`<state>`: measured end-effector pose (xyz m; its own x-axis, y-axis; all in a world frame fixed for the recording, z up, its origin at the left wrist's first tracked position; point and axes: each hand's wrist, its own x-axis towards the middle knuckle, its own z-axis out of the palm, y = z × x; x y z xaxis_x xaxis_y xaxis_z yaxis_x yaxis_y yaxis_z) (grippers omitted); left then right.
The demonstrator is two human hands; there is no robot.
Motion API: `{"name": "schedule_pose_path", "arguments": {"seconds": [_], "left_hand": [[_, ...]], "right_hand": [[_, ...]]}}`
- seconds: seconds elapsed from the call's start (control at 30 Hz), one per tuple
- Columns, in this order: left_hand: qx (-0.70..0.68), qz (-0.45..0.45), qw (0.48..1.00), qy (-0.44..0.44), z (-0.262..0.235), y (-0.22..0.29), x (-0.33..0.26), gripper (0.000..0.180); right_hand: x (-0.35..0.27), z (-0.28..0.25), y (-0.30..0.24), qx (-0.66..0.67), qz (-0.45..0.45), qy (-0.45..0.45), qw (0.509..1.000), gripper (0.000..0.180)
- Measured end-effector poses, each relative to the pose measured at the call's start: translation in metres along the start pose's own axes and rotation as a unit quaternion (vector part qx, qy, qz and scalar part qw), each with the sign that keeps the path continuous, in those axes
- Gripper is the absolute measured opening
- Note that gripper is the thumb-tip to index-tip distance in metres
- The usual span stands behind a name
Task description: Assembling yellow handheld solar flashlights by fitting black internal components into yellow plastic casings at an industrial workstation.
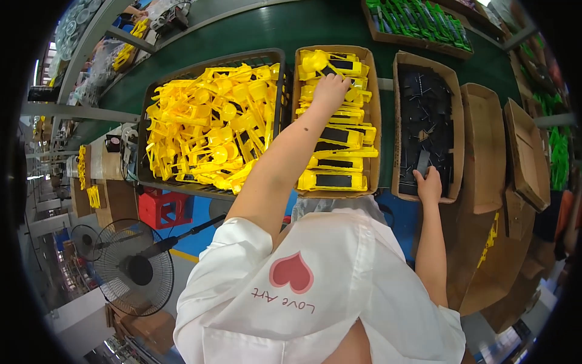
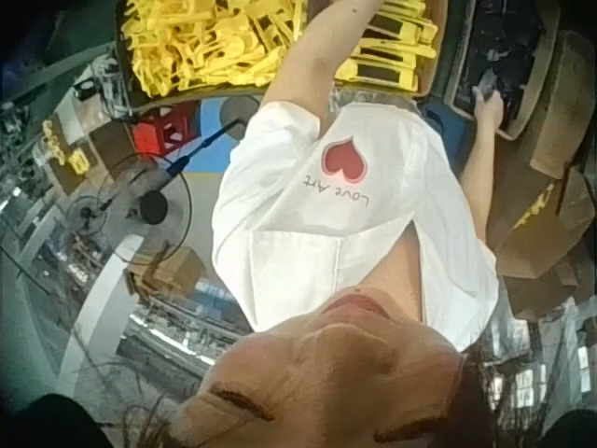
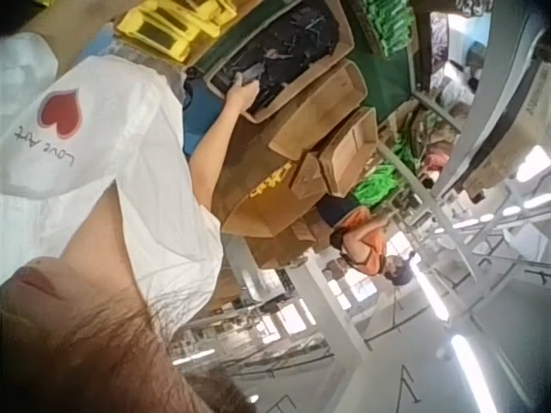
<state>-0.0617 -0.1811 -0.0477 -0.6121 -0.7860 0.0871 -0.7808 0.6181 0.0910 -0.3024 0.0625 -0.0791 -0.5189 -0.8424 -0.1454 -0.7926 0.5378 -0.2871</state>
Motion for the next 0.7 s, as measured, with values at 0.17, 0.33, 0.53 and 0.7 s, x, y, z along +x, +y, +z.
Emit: {"name": "schedule_pose_path", "arguments": {"seconds": [0.17,0.33,0.53,0.7], "left_hand": [[-0.205,-0.122,0.968,0.072,0.004,0.016,-0.003,0.037],[-0.265,-0.114,0.869,0.402,-0.043,-0.05,-0.038,0.025],[-0.025,-0.167,0.985,0.019,-0.033,-0.145,-0.161,0.044],[-0.128,-0.245,0.961,0.001,-0.069,-0.149,-0.213,0.028]], "right_hand": [[0.002,0.0,-0.006,0.052,-0.025,0.026,0.998,0.038],[0.0,0.01,0.006,0.086,-0.058,0.27,0.957,0.036],[0.002,-0.001,-0.003,0.307,0.05,0.141,0.94,0.034],[-0.003,-0.006,-0.002,0.304,0.006,0.125,0.944,0.029]]}}
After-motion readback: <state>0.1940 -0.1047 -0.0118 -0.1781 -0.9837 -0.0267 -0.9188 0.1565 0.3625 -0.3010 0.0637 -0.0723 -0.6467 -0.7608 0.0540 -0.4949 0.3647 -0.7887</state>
